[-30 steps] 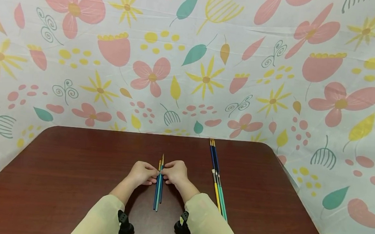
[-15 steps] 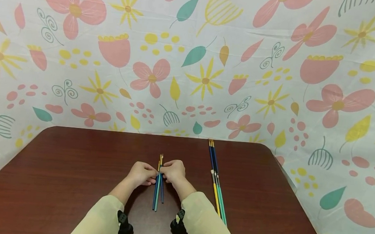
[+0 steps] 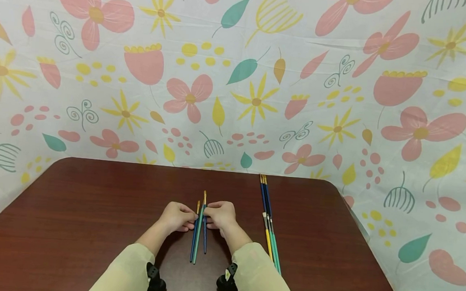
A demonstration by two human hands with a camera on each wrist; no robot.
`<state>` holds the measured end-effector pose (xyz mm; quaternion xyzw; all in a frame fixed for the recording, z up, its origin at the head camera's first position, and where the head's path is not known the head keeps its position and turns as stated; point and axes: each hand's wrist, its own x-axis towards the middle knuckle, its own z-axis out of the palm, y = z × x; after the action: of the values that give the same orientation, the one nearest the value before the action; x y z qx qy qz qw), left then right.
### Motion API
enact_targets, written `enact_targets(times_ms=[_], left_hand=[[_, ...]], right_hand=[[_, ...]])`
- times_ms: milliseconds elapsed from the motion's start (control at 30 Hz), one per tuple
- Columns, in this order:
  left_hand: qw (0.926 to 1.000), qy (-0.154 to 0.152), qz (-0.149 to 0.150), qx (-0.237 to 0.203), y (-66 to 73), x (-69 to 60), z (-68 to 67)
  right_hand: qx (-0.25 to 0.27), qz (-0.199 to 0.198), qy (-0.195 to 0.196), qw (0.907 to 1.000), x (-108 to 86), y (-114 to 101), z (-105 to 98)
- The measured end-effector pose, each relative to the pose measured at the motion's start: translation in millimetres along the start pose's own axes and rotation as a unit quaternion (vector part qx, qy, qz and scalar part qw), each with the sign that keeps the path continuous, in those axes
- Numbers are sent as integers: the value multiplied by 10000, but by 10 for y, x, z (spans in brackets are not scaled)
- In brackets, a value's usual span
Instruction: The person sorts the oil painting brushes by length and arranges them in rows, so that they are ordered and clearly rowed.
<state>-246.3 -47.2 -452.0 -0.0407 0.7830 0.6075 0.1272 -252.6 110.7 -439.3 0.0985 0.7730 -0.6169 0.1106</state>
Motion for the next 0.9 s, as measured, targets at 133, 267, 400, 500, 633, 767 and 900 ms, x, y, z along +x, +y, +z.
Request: enact_targets(times_ms=[133,267,400,500,633,767,900], left_hand=[[10000,14,-35,20,-1,6,0],[10000,-8,24,13,-12,14,4],[10000,12,61,0,-16,22,10],[10000,27,60,-1,-15,23,11],[10000,22,55,26,-14,12,4],[10000,15,14,60,-17,6,-1],[10000,2,3,31,-15,5,2]], right_hand=[[160,50,-119,9998,-5,26,-17],[258,78,-182,9995,-9,54,-20],[288,66,-184,9994,-14,62,-26],[341,71,-217,9992,-20,60,-43],[382,55,-253,9989,-35,53,-87],[396,95,-238,9989,-47,52,-144],[372,114,-230,9990,-61,52,-201]])
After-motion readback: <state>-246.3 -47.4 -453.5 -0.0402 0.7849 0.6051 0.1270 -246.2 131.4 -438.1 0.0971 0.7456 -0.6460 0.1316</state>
